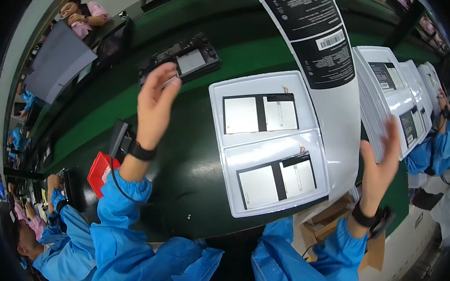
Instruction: The person assembles internal circuitry and a battery into a tablet, then applies labels and a protective film to the device. The internal components are inserted by hand, and a prying tool is used to assist with assembly.
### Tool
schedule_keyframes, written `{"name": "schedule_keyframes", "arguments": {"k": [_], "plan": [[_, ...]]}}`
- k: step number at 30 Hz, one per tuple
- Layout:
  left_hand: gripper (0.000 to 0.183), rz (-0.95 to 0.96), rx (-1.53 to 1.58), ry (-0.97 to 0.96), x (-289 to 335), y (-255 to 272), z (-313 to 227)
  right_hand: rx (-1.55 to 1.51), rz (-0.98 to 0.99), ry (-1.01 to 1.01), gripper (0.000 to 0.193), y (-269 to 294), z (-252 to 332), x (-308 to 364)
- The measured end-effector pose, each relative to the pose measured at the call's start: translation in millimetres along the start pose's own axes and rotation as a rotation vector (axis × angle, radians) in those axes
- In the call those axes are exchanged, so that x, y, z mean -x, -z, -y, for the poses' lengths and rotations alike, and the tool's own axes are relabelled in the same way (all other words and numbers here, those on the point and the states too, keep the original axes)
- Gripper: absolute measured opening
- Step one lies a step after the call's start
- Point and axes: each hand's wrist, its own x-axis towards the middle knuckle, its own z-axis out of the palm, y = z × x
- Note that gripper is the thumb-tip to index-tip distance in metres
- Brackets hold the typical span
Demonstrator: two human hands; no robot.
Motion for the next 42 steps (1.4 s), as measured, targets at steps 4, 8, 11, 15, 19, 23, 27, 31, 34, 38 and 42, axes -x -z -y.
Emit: {"name": "schedule_keyframes", "arguments": {"k": [4,8,11,15,19,23,27,31,34,38,42], "plan": [[0.045,0.365,0.155,0.055,43.5,-47.1,-35.8,-0.366,0.497,-0.546,0.029,13.6,7.5,13.2],[0.061,0.618,0.349,0.107,62.9,-71.4,-67.0,-0.625,0.521,-0.551,0.017,46.0,20.6,59.5],[0.086,0.694,0.691,0.2,68.9,-95.6,-81.7,-0.667,0.635,-0.719,0.02,57.8,18.7,84.0],[0.074,0.76,1.036,0.334,80.1,-140.8,-86.4,-0.591,0.743,-0.865,0.023,74.5,-6.8,118.9],[0.043,0.776,1.067,0.563,112.9,-208.5,-67.1,-0.252,0.811,-0.865,0.016,85.4,-69.9,162.1],[0.042,0.632,1.139,0.941,158.0,-246.4,-60.6,0.544,0.505,-0.432,0.021,101.9,-70.2,158.0],[0.042,0.724,1.123,0.959,148.1,-233.0,-71.5,-0.084,0.061,-0.413,0.026,105.0,-12.5,118.5],[0.046,0.815,1.115,0.932,138.4,-222.2,-77.5,-0.186,0.234,-0.104,0.019,88.8,21.5,83.6],[0.048,0.829,1.107,0.921,140.2,-218.1,-79.5,-0.218,0.266,-0.081,0.016,80.2,21.2,78.4],[0.05,0.813,1.185,0.957,138.6,-217.0,-77.2,-0.183,0.279,-0.015,0.016,73.6,14.8,74.5],[0.05,0.764,1.223,0.992,137.5,-224.0,-75.8,-0.168,0.292,0.058,0.014,73.3,13.5,69.9]]}}
